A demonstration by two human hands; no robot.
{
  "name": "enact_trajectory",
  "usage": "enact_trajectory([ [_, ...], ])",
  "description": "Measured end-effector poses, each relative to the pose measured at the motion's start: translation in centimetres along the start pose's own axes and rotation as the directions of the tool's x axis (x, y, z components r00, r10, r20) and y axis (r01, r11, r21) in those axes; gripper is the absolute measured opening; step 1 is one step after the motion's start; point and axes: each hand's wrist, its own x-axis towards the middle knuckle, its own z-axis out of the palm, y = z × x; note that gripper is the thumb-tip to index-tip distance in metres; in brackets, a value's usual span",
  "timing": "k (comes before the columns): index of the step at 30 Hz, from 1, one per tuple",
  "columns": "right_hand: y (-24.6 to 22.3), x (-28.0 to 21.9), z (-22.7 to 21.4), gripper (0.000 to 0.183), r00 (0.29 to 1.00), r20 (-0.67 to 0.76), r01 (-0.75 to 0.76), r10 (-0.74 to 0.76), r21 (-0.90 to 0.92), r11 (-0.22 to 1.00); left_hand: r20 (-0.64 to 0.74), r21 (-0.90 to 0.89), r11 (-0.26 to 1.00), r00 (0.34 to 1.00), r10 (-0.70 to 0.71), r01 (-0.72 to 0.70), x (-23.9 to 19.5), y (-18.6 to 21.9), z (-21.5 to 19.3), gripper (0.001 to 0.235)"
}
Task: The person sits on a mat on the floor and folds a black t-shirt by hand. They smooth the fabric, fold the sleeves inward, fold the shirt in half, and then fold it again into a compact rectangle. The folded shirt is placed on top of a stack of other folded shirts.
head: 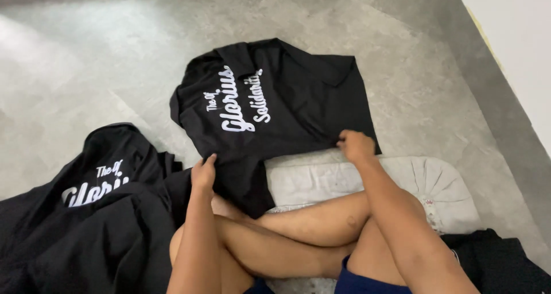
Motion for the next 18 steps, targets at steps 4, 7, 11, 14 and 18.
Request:
enact_trajectory([
  [4,3.8,0.6,-0.3,0.026,0.965,-0.132,-0.219,0.227,0.069,0.973,-0.309,0.163,0.981,0.940,0.147,-0.100,6.5,-7.7,-0.3,0.017],
  [7,6.0,1.1,2.4,0.022,0.976,-0.059,-0.209,0.209,0.001,0.978,-0.246,0.331,0.938,0.950,0.192,-0.104,-0.1,-3.4,0.2,0.026],
  [11,2.4,-1.9,3.7,0.056,0.944,0.310,0.047,-0.112,0.209,0.977,0.118,0.652,0.687,0.937,0.328,-0.322,-6.2,-0.5,2.0,0.044],
  [14,-0.4,-5.8,2.6,0.053,0.916,0.314,0.168,-0.250,0.265,0.949,0.284,0.743,0.532,0.912,0.297,-0.405,-4.7,-3.6,4.2,0.051],
  [18,-1.3,-9.0,1.0,0.044,0.901,0.319,0.279,-0.295,0.094,0.956,0.374,0.753,0.468,0.886,0.276,-0.463,-4.3,-5.1,5.3,0.034],
])
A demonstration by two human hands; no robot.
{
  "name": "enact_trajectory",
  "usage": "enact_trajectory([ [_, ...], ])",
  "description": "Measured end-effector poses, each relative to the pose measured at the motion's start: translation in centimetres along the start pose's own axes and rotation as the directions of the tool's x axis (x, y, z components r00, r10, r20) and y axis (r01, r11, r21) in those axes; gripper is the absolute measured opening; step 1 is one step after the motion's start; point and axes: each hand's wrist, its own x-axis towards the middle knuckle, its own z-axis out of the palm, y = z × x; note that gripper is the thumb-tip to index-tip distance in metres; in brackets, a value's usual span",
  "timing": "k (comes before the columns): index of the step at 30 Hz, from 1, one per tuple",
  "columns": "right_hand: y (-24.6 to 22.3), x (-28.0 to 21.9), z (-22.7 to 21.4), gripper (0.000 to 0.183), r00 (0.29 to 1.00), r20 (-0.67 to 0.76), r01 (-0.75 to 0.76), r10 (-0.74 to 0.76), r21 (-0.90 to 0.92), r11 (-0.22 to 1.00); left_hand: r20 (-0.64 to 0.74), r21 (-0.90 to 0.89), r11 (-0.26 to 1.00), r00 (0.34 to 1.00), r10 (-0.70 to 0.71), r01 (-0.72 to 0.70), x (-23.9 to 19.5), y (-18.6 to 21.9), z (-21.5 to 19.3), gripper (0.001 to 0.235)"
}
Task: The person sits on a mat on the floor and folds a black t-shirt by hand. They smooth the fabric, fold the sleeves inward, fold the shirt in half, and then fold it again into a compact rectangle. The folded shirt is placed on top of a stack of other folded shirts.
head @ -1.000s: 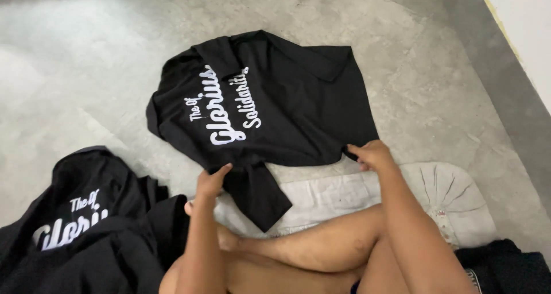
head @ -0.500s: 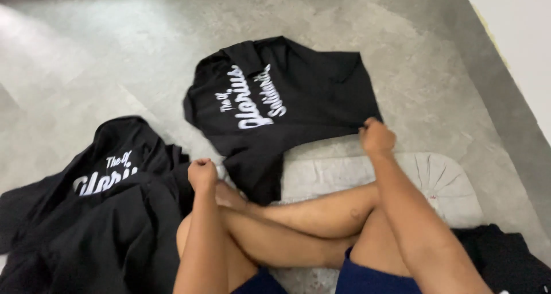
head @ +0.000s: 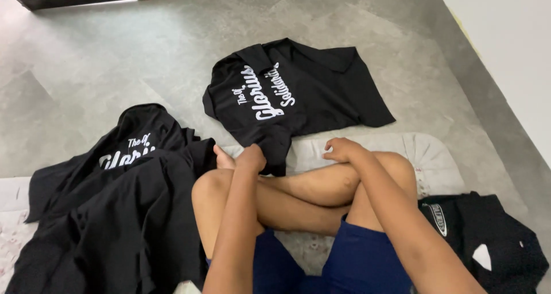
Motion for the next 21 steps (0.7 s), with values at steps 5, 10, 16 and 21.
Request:
enact_trajectory([
  [5,0.4,0.1,-0.3,0.045,1.000,0.006,0.027,-0.027,0.017,0.999,0.080,0.022,0.997,0.994,-0.080,0.079,-4.3,1.9,-2.7,0.027],
  [10,0.2,-2.8,-4.8,0.048,0.996,0.006,0.084,-0.085,0.129,0.988,0.311,0.130,0.982,0.935,-0.169,0.134,-8.7,2.8,-8.4,0.023],
  [16,5.0,-4.5,-8.5,0.045,0.966,-0.204,-0.077,0.161,0.364,0.928,0.038,-0.237,0.960,0.989,-0.141,0.146,1.6,-3.9,-3.7,0.050],
  [21,14.3,2.5,-5.3,0.057,0.837,-0.127,-0.277,0.532,0.740,0.613,0.059,-0.270,0.900,0.939,-0.339,0.342,8.0,-9.8,-2.9,0.058],
])
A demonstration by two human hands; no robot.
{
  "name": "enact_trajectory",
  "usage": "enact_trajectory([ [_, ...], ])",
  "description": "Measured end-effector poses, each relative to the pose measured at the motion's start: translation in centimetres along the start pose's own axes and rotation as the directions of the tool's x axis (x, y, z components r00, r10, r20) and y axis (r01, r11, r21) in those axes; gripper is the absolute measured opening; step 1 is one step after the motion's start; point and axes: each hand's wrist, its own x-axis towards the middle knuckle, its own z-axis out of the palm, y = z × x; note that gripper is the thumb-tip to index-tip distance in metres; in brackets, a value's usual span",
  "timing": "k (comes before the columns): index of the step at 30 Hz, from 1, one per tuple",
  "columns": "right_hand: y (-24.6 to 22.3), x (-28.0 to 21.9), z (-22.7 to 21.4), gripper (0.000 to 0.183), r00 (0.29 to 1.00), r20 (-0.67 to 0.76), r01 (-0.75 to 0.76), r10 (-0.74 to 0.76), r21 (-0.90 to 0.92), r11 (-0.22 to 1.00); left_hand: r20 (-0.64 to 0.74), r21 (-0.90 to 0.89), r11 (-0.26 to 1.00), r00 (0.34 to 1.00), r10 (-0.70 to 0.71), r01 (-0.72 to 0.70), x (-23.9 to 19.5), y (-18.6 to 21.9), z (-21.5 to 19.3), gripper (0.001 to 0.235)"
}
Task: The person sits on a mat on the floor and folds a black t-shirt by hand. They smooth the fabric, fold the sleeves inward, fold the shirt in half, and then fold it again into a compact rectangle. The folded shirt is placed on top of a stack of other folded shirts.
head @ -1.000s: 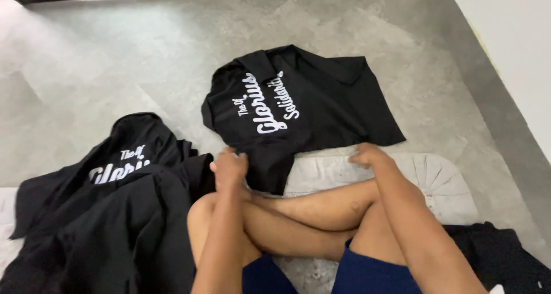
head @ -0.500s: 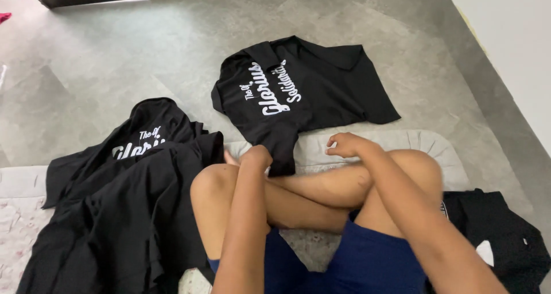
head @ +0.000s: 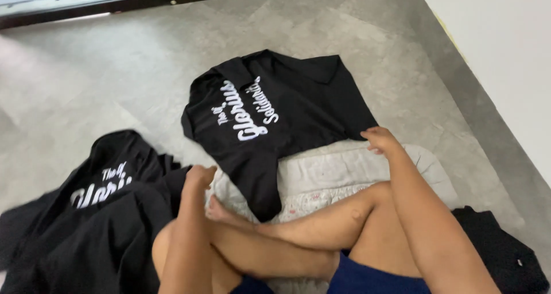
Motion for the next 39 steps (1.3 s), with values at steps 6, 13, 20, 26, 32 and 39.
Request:
enact_trajectory([
  [6,4.2,5.3,0.4,0.056,0.957,-0.053,-0.265,0.284,0.227,0.937,0.026,-0.174,0.980,0.996,-0.090,0.093,-1.3,2.2,0.8,0.056],
  [13,5.3,7.5,1.3,0.045,0.939,-0.036,-0.305,0.341,0.369,0.878,-0.076,-0.153,0.987,0.995,-0.069,0.056,1.2,2.8,3.3,0.056],
  [20,3.4,7.5,1.9,0.044,0.951,-0.239,-0.052,0.197,0.504,0.862,-0.348,-0.546,0.829,0.933,-0.095,-0.120,4.2,1.0,3.8,0.028],
  [26,8.7,10.7,2.9,0.040,0.836,-0.467,-0.080,0.286,0.412,0.907,-0.551,-0.481,0.876,0.789,-0.271,-0.035,0.8,1.5,1.7,0.011],
  [32,1.8,4.3,4.3,0.039,0.768,-0.561,0.151,-0.307,-0.308,0.939,-0.663,0.088,0.995,0.742,0.094,-0.048,-6.3,6.7,0.6,0.049],
  [39,-3.9,-4.3,9.4,0.042,0.737,0.213,0.531,-0.641,-0.770,0.354,-0.139,0.488,0.679,0.718,0.682,-0.549,-11.2,10.4,2.9,0.042],
])
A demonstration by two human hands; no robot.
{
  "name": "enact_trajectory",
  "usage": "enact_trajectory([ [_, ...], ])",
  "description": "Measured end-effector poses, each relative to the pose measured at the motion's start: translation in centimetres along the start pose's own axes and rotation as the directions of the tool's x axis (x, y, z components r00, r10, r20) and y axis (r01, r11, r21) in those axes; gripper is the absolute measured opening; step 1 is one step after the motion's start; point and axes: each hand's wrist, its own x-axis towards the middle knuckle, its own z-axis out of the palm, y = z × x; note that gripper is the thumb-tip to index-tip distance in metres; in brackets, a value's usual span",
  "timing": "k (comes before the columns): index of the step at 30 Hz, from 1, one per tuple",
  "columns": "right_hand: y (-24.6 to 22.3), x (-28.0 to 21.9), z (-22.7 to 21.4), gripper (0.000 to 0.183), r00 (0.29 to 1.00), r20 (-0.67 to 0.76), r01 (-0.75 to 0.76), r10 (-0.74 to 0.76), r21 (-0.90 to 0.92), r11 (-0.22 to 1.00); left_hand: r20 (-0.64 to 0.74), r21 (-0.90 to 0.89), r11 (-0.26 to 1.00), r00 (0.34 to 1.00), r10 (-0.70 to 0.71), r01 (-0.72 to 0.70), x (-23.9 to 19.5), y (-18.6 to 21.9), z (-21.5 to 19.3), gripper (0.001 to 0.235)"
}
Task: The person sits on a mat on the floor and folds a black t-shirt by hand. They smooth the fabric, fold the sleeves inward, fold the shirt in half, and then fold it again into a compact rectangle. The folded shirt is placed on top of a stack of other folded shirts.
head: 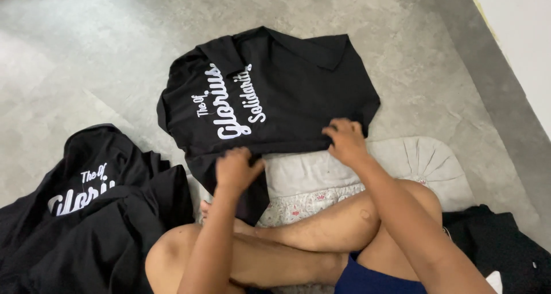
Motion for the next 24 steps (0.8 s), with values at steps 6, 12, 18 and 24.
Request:
enact_trajectory([
  [6,2.1,0.7,4.7,0.029,0.991,0.112,-0.061,0.073,-0.111,0.992,0.254,0.187,0.982,0.967,-0.020,-0.028,0.6,-2.2,9.2,0.032],
  [12,4.2,-0.6,3.7,0.011,0.942,0.070,-0.324,0.329,-0.075,0.943,0.390,-0.113,0.990,0.920,-0.028,0.078,-1.6,-0.5,-0.6,0.016],
  [18,0.0,-0.6,-2.1,0.037,0.988,0.114,-0.109,0.104,0.042,0.993,0.149,-0.088,0.993,0.986,-0.070,0.084,0.2,1.2,-1.1,0.021],
  [24,-1.2,-1.8,-1.8,0.038,0.964,0.264,-0.055,0.020,0.127,0.990,0.260,-0.118,0.977,0.956,-0.140,0.175,0.5,-1.2,3.2,0.023],
])
